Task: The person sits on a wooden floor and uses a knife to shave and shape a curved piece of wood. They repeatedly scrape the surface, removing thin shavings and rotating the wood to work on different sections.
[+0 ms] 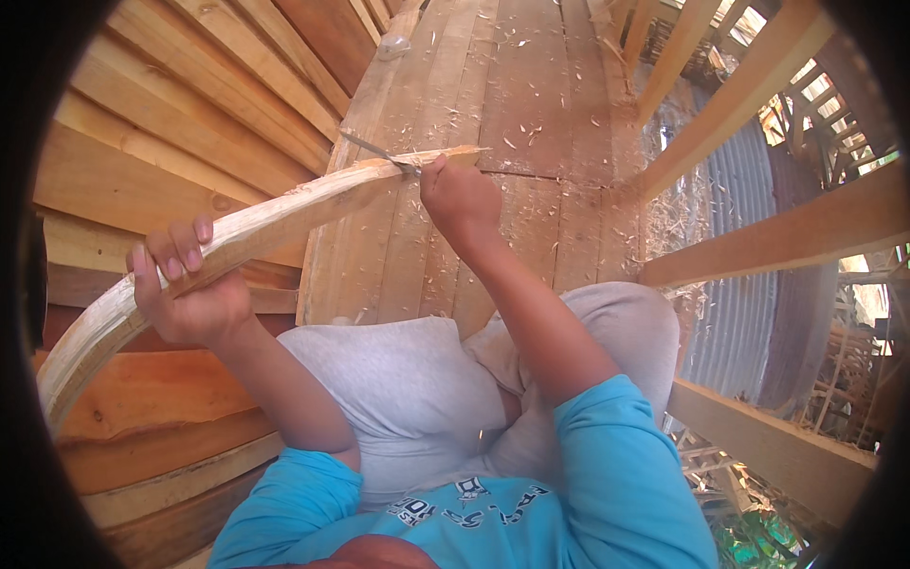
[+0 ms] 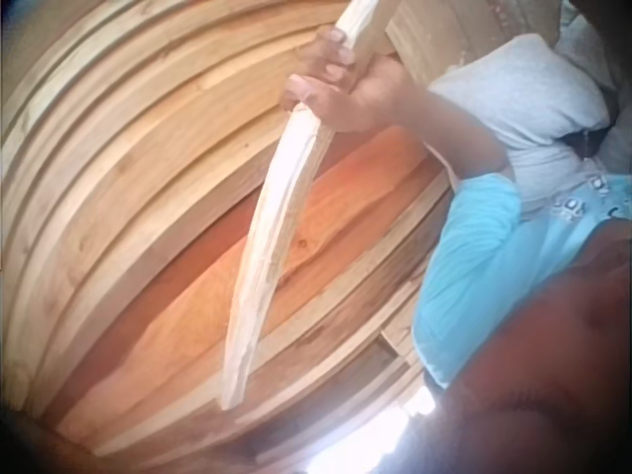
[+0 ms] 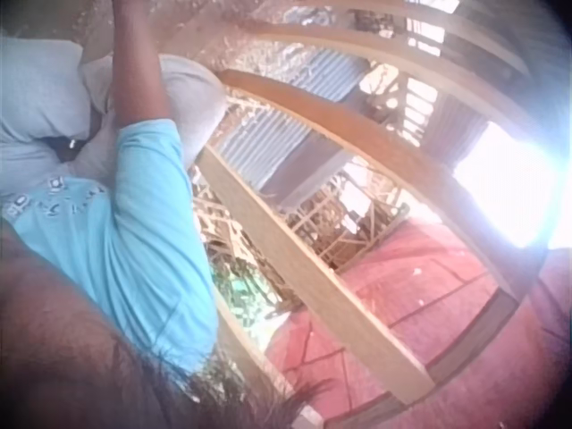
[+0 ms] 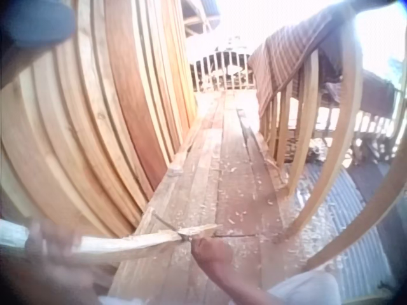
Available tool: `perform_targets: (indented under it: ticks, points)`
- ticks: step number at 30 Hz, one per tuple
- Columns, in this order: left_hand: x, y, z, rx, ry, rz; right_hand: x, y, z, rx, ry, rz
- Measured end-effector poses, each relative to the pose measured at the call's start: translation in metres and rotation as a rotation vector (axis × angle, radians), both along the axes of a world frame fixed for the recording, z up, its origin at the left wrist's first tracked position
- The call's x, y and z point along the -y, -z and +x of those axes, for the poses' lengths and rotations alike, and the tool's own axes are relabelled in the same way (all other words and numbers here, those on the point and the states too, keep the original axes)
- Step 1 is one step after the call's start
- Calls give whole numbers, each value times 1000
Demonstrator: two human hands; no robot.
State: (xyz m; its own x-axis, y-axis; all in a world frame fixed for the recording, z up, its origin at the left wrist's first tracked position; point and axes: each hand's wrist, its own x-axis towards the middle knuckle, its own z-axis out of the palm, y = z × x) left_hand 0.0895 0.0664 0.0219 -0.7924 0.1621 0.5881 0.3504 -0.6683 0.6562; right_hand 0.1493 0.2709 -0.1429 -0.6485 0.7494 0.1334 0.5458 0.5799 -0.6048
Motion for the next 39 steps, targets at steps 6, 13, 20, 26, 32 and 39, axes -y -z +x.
perform_targets:
  ticks: [6, 13, 20, 26, 32, 39]
  points:
    - [4, 1, -5, 9, 45, -15, -21, 8, 3, -144, 61, 313]
    - [9, 4, -18, 53, 48, 13, -51, 20, 0, -242, 105, -531]
    - [10, 4, -21, 51, 30, 24, -43, 36, -6, -299, -100, -808]
    - [13, 7, -17, -31, 44, 6, -23, 6, -8, -141, -178, -781]
    - [4, 2, -5, -186, 148, -64, -25, 1, -4, -146, -76, -1064]
    - [9, 5, -11, -232, 202, -65, -49, -3, 5, -153, -222, -1699]
